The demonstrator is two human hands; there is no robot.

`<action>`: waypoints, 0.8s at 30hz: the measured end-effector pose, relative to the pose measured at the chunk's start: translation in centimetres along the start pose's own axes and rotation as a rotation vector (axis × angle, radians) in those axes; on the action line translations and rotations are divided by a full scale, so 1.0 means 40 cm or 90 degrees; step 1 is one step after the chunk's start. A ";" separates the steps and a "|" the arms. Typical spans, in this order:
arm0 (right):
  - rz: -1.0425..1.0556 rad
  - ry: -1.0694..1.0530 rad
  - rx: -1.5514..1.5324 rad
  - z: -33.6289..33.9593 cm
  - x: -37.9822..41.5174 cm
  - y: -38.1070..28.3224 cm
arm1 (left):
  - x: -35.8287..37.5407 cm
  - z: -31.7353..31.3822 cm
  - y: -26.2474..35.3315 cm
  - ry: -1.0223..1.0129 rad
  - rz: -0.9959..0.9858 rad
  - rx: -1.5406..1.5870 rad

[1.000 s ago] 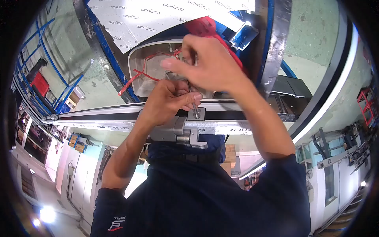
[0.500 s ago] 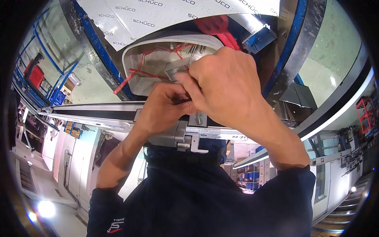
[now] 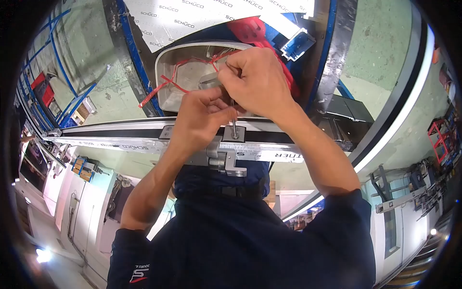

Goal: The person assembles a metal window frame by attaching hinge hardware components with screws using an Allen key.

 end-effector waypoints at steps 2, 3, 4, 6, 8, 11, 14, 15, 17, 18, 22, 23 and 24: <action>0.048 0.075 0.080 0.001 0.006 0.011 | 0.002 0.001 0.004 -0.023 0.015 -0.071; 0.037 0.049 -0.017 0.010 0.006 0.007 | 0.002 0.003 0.005 -0.032 0.022 -0.108; 0.024 0.023 -0.114 0.018 0.010 0.001 | 0.004 0.001 0.002 -0.043 -0.008 -0.081; 0.028 -0.039 -0.131 0.035 0.013 0.010 | 0.001 -0.009 -0.021 -0.025 -0.077 -0.010; 0.044 -0.054 -0.109 0.025 0.010 0.049 | -0.004 -0.016 -0.030 -0.012 -0.093 0.009; 0.071 0.072 0.133 0.018 0.028 -0.003 | -0.002 -0.019 -0.014 -0.005 -0.051 -0.087; 0.058 0.091 0.261 0.031 0.039 -0.046 | 0.007 -0.021 0.014 -0.029 -0.040 -0.190; 0.095 0.100 0.102 0.018 0.030 -0.019 | 0.000 -0.012 -0.001 -0.040 -0.040 -0.164; 0.100 0.015 -0.153 0.008 0.039 0.016 | -0.003 -0.010 -0.006 -0.056 -0.034 -0.099; 0.053 -0.069 -0.243 0.032 0.060 0.005 | -0.002 -0.013 -0.004 -0.062 -0.025 -0.061; 0.049 -0.093 -0.404 -0.001 0.047 0.059 | -0.005 -0.011 -0.012 -0.116 0.007 0.071; 0.063 -0.054 -0.348 -0.010 0.040 0.064 | -0.003 -0.012 -0.013 -0.110 0.000 0.082; 0.077 -0.016 -0.293 -0.020 0.036 0.051 | 0.000 -0.014 -0.013 -0.103 -0.005 0.093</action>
Point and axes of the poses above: each hand's wrist, its own x-axis away from the middle knuckle, its own z-axis out of the back of the hand, y = z × x, the point moved 1 cm from there along -x, towards the middle knuckle, and after that the axes turned 15 degrees about x, right-handed, at the moved point
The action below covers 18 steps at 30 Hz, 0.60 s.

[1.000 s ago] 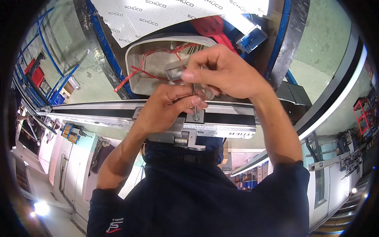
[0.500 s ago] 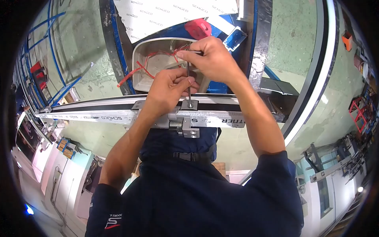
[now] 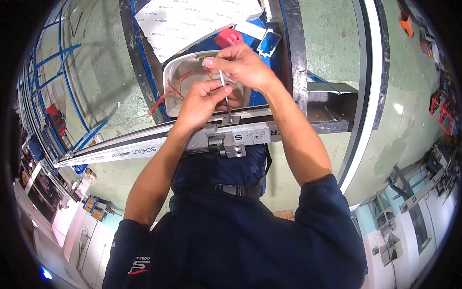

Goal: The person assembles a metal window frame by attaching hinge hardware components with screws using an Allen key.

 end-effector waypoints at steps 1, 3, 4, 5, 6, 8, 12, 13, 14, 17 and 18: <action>0.021 0.031 0.057 -0.012 -0.009 -0.006 | 0.000 -0.002 0.001 0.006 -0.008 0.010; 0.001 0.148 0.284 -0.040 -0.031 0.005 | -0.011 0.008 -0.012 0.031 -0.052 -0.110; -0.008 0.223 0.414 -0.059 -0.032 -0.004 | -0.009 0.007 -0.012 0.046 -0.074 -0.165; -0.017 0.299 0.544 -0.070 -0.034 -0.011 | -0.007 0.005 -0.011 0.062 -0.096 -0.219; -0.046 0.318 0.590 -0.073 -0.040 -0.012 | -0.004 -0.003 -0.008 0.083 -0.110 -0.241; -0.051 0.273 0.525 -0.052 -0.035 -0.016 | -0.014 0.009 -0.007 0.058 -0.044 -0.227; -0.055 0.101 0.139 0.010 -0.003 0.015 | -0.009 0.013 0.000 0.021 0.032 -0.085; -0.087 0.021 0.020 0.019 0.008 0.009 | -0.012 0.016 -0.003 0.006 0.030 -0.066; -0.080 0.007 0.030 0.023 0.008 0.016 | -0.016 0.022 -0.008 -0.009 0.029 -0.046; -0.016 0.158 0.345 -0.006 0.002 -0.008 | -0.018 0.019 -0.012 -0.003 0.009 -0.087; 0.032 0.252 0.457 -0.028 0.011 -0.032 | -0.017 0.017 -0.010 0.007 -0.001 -0.119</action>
Point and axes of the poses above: each hand's wrist, its own x-axis away from the middle knuckle, its own z-axis out of the back of the hand, y = z × x, the point moved 1 cm from there along -x, towards the middle knuckle, and after that the axes turned 15 degrees about x, right-handed, at the moved point
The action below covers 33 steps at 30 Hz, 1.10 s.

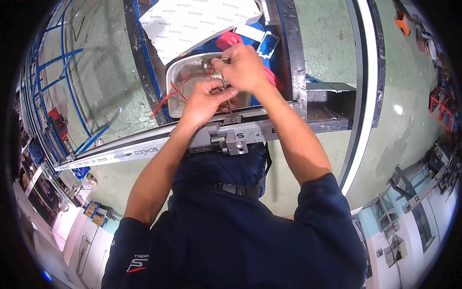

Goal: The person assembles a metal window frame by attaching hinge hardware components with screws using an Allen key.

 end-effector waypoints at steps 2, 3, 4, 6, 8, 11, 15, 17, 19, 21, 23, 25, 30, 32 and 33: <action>0.064 0.096 0.132 -0.007 0.008 -0.034 | 0.005 -0.003 0.007 0.016 -0.026 -0.066; 0.095 0.144 0.199 -0.005 0.010 -0.041 | 0.007 -0.006 0.010 0.024 -0.038 -0.098; 0.070 0.102 0.078 -0.008 0.005 -0.033 | 0.006 -0.005 0.011 0.032 -0.023 -0.094; 0.023 0.016 -0.163 -0.015 -0.014 -0.016 | 0.002 0.000 0.008 0.050 0.007 -0.085; -0.090 -0.235 -0.419 0.017 -0.011 0.009 | 0.003 -0.001 0.005 0.043 0.015 -0.016; -0.056 -0.283 -0.469 0.005 -0.012 0.019 | 0.007 -0.011 0.009 0.026 -0.001 0.026; -0.040 0.009 0.148 -0.060 -0.023 -0.022 | 0.004 -0.005 0.000 -0.007 -0.046 -0.017; -0.071 -0.013 0.194 -0.047 -0.024 -0.052 | 0.007 0.000 0.004 0.018 -0.023 -0.074; -0.046 0.017 0.141 -0.048 -0.021 -0.028 | 0.010 0.001 0.010 0.030 -0.001 -0.060; -0.017 -0.139 -0.228 -0.043 -0.034 0.034 | 0.015 -0.006 0.017 0.026 0.025 0.020; -0.040 -0.318 -0.490 0.000 -0.026 0.044 | 0.010 -0.002 0.010 0.005 0.030 0.062; -0.062 -0.265 -0.387 -0.009 -0.023 0.048 | 0.003 -0.005 0.006 -0.002 0.029 0.072; 0.032 0.062 0.205 0.006 0.010 -0.043 | 0.002 0.001 -0.003 0.021 -0.029 -0.088; 0.018 0.000 0.266 0.045 0.021 -0.083 | 0.005 0.003 0.002 0.033 -0.036 -0.114; 0.007 -0.043 0.046 0.042 0.020 -0.078 | 0.008 0.003 0.004 0.038 -0.038 -0.127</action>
Point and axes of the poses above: each hand's wrist, its own x-axis away from the middle knuckle, its own z-axis out of the back of the hand, y = z × x, the point moved 1 cm from there along -x, towards the middle knuckle, and after that the axes turned 15 degrees about x, right-handed, at the moved point
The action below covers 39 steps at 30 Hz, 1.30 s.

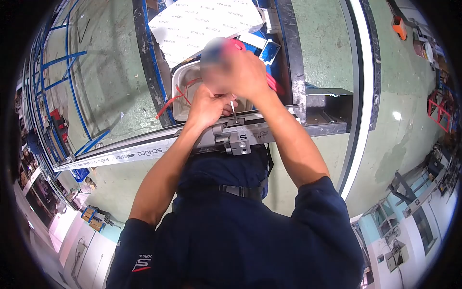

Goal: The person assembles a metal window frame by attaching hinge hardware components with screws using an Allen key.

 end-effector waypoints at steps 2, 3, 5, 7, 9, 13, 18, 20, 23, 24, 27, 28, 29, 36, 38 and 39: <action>-0.004 -0.084 -0.440 -0.014 -0.004 0.033 | 0.008 -0.003 0.008 -0.004 0.025 0.125; -0.063 -0.219 -0.553 -0.032 -0.027 0.090 | 0.011 -0.006 0.010 -0.007 0.038 0.187; -0.048 -0.261 -0.646 -0.043 -0.024 0.119 | 0.009 -0.004 0.006 -0.019 0.042 0.177; -0.038 -0.234 -0.632 -0.059 -0.034 0.117 | 0.007 -0.005 0.002 -0.021 0.055 0.170; -0.024 -0.164 -0.351 -0.061 -0.045 0.094 | 0.002 -0.006 0.003 -0.014 0.074 0.161; 0.005 0.058 0.190 -0.088 -0.061 0.019 | 0.000 0.000 -0.007 -0.044 0.027 0.090; -0.050 -0.212 -0.397 -0.087 -0.068 0.117 | -0.003 -0.003 -0.008 -0.046 0.067 0.138; -0.071 -0.347 -0.625 -0.082 -0.049 0.155 | -0.004 0.001 -0.009 -0.055 0.080 0.168; -0.044 -0.226 -0.282 -0.037 -0.044 0.114 | -0.001 -0.003 0.004 -0.052 0.094 0.182; -0.037 -0.190 -0.127 -0.025 -0.045 0.099 | 0.001 -0.001 0.007 -0.046 0.099 0.180; 0.070 0.111 0.209 -0.017 -0.002 0.015 | -0.009 0.010 -0.005 -0.096 0.068 0.134; 0.057 0.096 0.223 -0.006 0.002 -0.001 | -0.002 0.009 -0.005 -0.088 0.075 0.129; 0.026 0.061 0.109 -0.006 -0.003 0.009 | 0.001 0.008 0.003 -0.080 0.077 0.123; -0.053 -0.246 -0.385 -0.040 -0.053 0.106 | -0.002 0.003 -0.001 -0.074 0.101 0.196; -0.033 -0.117 -0.087 -0.068 -0.065 0.091 | 0.000 0.002 0.003 -0.084 0.087 0.151; -0.022 -0.002 0.131 -0.071 -0.055 0.052 | 0.001 0.002 0.005 -0.087 0.079 0.129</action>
Point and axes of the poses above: each hand's wrist, its own x-axis away from the middle knuckle, its own z-axis out of the back of the hand, y = z × x, the point moved 1 cm from there along -x, towards the middle knuckle, and after that the axes turned 15 degrees about x, right-handed, at the moved point
